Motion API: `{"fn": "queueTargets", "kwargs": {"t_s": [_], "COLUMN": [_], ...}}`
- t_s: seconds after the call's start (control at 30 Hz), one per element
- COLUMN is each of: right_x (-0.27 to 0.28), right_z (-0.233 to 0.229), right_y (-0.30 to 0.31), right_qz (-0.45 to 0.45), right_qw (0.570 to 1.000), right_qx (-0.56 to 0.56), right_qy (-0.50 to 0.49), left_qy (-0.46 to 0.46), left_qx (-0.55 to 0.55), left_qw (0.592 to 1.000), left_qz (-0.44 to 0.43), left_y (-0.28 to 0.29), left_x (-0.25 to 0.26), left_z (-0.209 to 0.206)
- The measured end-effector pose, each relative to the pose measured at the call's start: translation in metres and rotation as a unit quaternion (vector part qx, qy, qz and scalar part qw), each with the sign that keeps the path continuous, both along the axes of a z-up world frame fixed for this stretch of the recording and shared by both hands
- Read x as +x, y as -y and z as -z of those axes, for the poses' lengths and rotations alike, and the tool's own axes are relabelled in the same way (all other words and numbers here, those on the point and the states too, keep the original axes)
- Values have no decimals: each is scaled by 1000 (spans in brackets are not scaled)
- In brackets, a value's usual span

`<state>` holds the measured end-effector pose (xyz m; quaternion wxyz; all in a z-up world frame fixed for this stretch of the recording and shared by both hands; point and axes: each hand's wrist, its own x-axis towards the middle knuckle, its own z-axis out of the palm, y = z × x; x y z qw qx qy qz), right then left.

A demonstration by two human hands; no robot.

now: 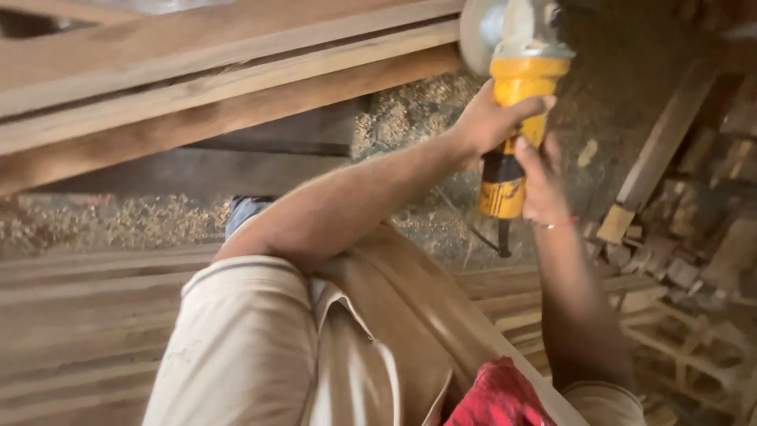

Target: The person uses a yellow angle grinder to smooth the surface of a wooden plank resting on a metal workbench. They repeatedly move the tool back and forth along the wood, generating sawdust, and occasionally lift the plank to inspect the finished surface.

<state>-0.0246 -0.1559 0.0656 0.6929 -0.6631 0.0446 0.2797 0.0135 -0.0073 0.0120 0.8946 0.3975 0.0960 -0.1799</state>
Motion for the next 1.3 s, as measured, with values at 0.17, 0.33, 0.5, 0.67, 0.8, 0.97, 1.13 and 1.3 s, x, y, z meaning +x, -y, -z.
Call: {"fn": "queueTargets", "kwargs": {"t_s": [0.17,0.33,0.5,0.67,0.8,0.97,1.13,1.3], "right_x": [-41,-74,-106,-138,-158,-169,-166,-157], "right_z": [9,9,5,1,6,10,1,1], "right_y": [-87,-186,-291,-391,-451,-450,-389,-372], "right_qz": [-126,-283,-404,-495,-543,-550,-453,-387], "right_qw": [990,946,895,854,816,806,878,914], "right_qx": [-38,-92,-107,-83,-73,-136,-132,-83], "right_qy": [61,128,155,136,184,174,75,90], "left_qy": [29,-11,-26,-21,-12,12,5,8], "left_qx": [-130,-140,-143,-158,-136,-171,-171,-142], "left_qw": [982,951,901,852,830,819,858,897], "left_qz": [-131,-276,-409,-499,-540,-548,-485,-419], "left_y": [-86,-181,-261,-335,-389,-384,-340,-331], "left_x": [-85,-165,-229,-277,-307,-327,-294,-265], "left_z": [19,4,2,7,10,18,20,13]}}
